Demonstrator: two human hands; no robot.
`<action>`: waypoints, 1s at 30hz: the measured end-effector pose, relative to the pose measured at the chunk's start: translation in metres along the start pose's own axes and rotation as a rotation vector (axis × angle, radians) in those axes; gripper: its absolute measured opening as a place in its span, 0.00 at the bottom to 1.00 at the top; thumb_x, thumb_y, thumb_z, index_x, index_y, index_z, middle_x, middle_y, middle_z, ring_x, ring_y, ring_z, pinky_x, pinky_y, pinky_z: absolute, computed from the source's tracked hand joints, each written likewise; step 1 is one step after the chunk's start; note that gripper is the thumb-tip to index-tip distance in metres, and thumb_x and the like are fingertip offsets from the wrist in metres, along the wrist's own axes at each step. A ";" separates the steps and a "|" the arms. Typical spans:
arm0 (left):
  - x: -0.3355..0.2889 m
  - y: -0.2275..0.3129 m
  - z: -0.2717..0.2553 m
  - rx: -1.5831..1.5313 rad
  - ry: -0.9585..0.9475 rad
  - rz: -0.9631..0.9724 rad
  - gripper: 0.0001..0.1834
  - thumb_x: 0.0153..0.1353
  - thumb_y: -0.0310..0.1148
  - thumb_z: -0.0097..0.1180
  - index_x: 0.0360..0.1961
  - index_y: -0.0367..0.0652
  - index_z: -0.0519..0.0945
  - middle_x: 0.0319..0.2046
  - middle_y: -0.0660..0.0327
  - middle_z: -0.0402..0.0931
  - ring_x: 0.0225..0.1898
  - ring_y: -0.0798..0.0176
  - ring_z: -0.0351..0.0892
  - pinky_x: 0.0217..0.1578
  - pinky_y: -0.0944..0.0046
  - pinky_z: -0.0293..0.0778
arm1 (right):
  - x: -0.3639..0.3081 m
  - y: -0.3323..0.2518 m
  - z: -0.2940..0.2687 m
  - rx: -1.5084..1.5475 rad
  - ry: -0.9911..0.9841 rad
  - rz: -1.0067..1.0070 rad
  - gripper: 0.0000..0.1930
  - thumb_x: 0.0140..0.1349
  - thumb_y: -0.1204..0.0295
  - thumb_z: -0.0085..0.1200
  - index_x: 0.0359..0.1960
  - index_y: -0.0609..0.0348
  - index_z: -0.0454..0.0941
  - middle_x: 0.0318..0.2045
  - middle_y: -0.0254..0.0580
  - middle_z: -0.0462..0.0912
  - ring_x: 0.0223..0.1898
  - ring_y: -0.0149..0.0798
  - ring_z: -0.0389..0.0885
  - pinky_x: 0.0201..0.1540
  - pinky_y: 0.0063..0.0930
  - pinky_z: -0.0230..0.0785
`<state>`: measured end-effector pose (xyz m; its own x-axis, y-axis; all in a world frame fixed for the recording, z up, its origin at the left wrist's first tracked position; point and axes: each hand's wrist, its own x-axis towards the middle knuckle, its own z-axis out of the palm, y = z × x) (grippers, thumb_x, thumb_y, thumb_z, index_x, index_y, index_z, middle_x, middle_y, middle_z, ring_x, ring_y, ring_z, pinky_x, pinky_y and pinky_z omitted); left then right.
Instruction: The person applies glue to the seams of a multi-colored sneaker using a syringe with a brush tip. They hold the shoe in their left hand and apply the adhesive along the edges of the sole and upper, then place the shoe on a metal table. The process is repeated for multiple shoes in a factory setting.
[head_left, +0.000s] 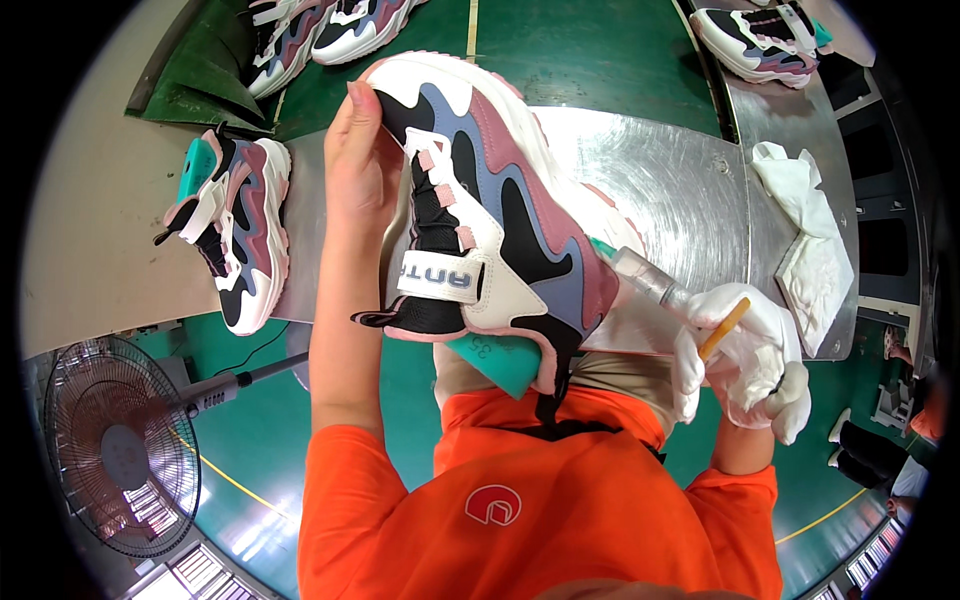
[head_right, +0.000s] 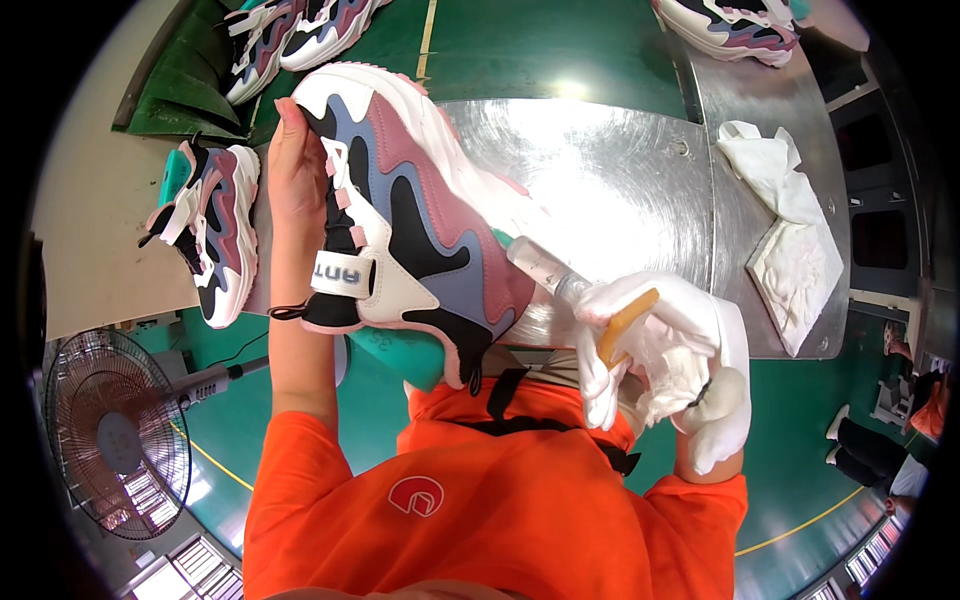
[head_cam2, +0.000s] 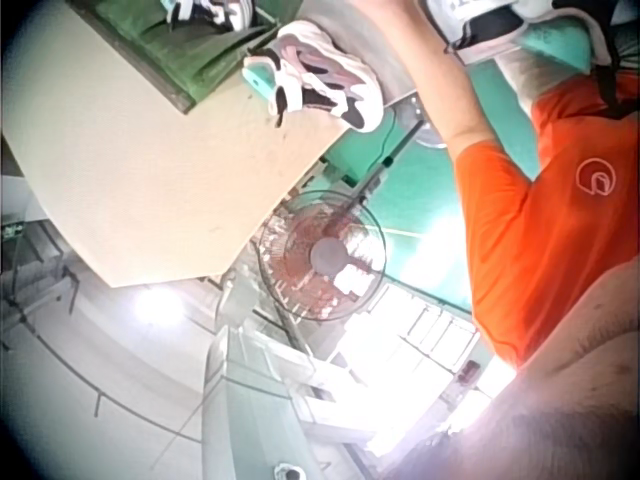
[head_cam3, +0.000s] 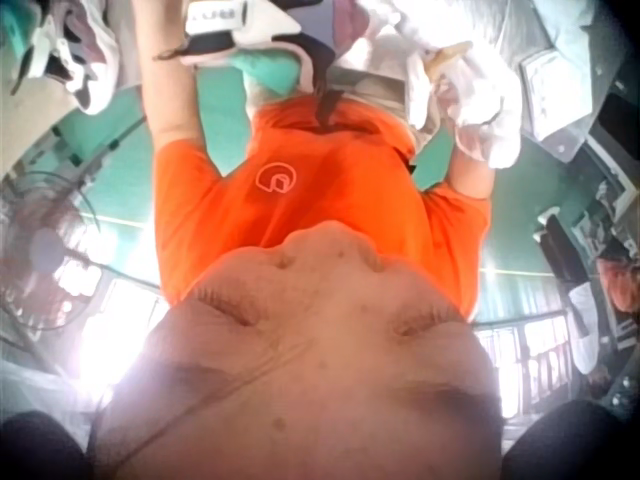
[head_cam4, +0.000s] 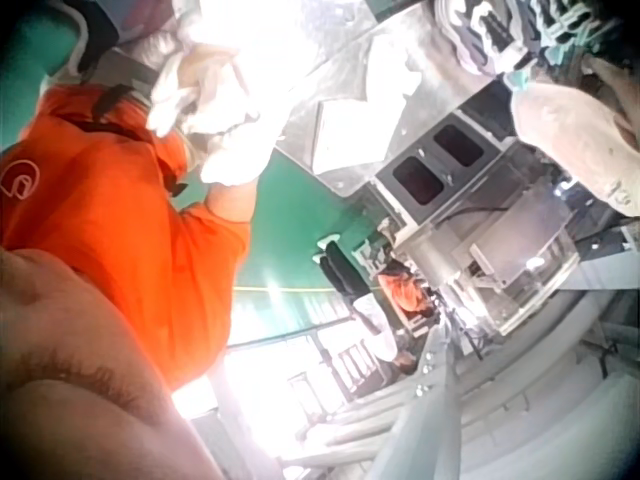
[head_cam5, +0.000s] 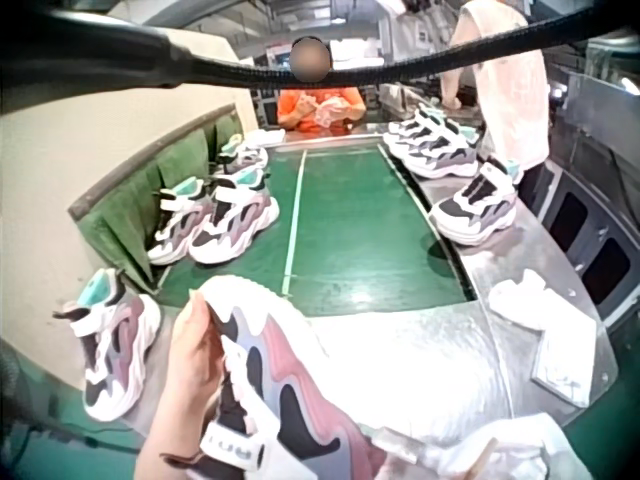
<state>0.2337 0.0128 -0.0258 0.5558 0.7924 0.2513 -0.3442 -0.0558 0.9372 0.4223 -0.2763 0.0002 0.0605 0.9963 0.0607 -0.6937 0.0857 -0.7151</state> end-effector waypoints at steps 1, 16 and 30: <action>0.000 0.000 -0.001 0.002 -0.001 -0.004 0.27 0.74 0.46 0.40 0.59 0.32 0.70 0.52 0.53 0.76 0.52 0.59 0.77 0.54 0.59 0.72 | -0.002 0.000 0.005 -0.005 0.050 0.000 0.51 0.30 0.58 0.77 0.52 0.86 0.65 0.27 0.61 0.77 0.25 0.47 0.81 0.24 0.27 0.75; 0.010 -0.014 -0.020 -0.056 0.161 -0.283 0.24 0.74 0.47 0.41 0.52 0.34 0.74 0.47 0.59 0.78 0.47 0.68 0.77 0.50 0.68 0.71 | -0.015 0.014 -0.038 0.163 0.013 -0.064 0.55 0.26 0.57 0.79 0.52 0.88 0.63 0.29 0.65 0.77 0.24 0.51 0.81 0.22 0.35 0.74; 0.016 -0.015 -0.038 0.150 0.348 -0.460 0.24 0.69 0.54 0.48 0.21 0.52 0.66 0.15 0.74 0.58 0.17 0.79 0.56 0.19 0.75 0.54 | -0.018 0.028 -0.041 0.268 0.126 -0.126 0.48 0.26 0.62 0.70 0.49 0.87 0.66 0.34 0.68 0.77 0.23 0.52 0.80 0.20 0.37 0.76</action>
<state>0.2187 0.0490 -0.0453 0.3331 0.9066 -0.2591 -0.0025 0.2756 0.9613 0.4317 -0.2924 -0.0496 0.2349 0.9713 0.0380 -0.8384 0.2223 -0.4977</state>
